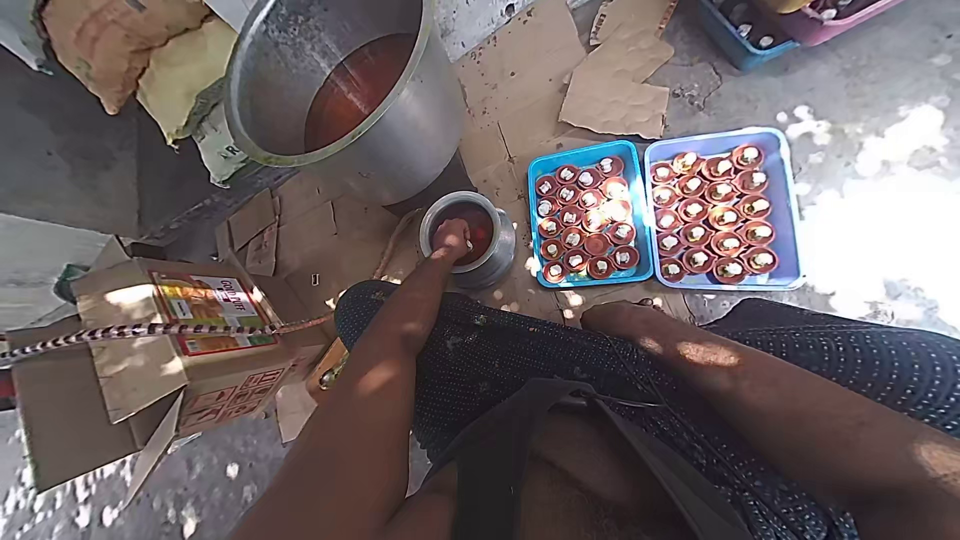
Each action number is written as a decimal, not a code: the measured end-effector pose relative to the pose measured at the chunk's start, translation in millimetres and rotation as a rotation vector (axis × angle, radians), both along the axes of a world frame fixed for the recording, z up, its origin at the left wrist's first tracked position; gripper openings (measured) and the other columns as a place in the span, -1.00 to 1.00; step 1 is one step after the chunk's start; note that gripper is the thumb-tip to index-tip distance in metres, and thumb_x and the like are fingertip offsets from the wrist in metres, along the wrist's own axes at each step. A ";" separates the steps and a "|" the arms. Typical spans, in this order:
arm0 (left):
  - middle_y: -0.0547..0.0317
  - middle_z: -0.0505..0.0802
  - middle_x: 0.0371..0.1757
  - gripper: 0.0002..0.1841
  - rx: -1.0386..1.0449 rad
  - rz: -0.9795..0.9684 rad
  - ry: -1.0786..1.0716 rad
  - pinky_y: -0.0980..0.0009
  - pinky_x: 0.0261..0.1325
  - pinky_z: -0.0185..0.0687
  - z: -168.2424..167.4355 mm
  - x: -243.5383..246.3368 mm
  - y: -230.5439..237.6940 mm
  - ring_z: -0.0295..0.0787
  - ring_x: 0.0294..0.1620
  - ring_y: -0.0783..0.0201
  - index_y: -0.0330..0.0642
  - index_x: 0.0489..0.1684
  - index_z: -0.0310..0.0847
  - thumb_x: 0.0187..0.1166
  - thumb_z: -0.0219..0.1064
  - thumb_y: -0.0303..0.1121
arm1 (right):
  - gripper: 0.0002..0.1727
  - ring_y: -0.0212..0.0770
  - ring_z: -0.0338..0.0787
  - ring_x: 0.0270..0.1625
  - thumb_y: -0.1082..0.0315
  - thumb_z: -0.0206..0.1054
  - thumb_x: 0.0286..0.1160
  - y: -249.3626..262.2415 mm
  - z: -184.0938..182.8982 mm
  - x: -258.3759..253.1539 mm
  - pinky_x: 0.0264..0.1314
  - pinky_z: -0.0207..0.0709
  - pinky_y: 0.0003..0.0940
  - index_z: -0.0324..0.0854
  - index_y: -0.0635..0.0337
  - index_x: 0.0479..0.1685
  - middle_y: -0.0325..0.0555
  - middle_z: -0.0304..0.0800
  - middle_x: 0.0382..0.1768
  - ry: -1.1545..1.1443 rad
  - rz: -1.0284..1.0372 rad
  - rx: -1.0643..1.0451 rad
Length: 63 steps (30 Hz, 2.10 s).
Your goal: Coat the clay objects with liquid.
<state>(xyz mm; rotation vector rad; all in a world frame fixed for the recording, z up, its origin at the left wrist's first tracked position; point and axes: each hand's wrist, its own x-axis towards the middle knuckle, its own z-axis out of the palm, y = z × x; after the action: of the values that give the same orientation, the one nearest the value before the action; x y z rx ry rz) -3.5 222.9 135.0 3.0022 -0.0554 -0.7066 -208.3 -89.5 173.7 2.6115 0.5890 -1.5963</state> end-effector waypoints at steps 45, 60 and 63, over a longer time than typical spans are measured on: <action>-0.12 0.88 0.12 -0.70 0.040 -0.017 0.015 -0.28 0.24 0.70 7.0 -1.3 -7.3 0.80 0.26 -0.18 -0.09 -0.05 0.82 0.24 0.64 -0.37 | -0.70 0.32 0.76 0.33 0.30 0.12 0.82 13.5 51.9 2.7 0.26 0.57 0.43 0.67 0.29 0.20 0.29 0.78 0.21 0.072 -0.088 -0.066; -0.15 0.87 0.13 -0.70 0.048 -0.014 0.031 -0.30 0.25 0.68 9.8 -2.9 -9.2 0.78 0.28 -0.20 -0.08 -0.05 0.82 0.23 0.63 -0.38 | -0.79 0.38 0.82 0.14 0.36 0.15 0.72 -1.7 -16.6 1.9 0.01 0.61 0.52 0.68 0.23 0.02 0.28 0.81 0.03 -0.010 -0.031 -0.089; -0.14 0.88 0.09 -0.72 0.013 0.009 -0.007 -0.31 0.22 0.68 15.6 -0.7 -8.9 0.79 0.24 -0.19 -0.09 -0.09 0.81 0.22 0.60 -0.40 | -0.81 0.33 0.85 0.09 0.34 0.18 0.67 -2.3 -11.4 0.4 -0.03 0.64 0.46 0.69 0.17 -0.02 0.21 0.83 -0.02 -0.028 -0.035 -0.092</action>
<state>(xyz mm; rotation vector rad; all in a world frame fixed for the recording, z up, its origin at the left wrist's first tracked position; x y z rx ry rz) -4.2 214.0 150.6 3.0155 -0.0371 -0.6980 -207.9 -91.8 162.2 2.5863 0.4595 -1.5534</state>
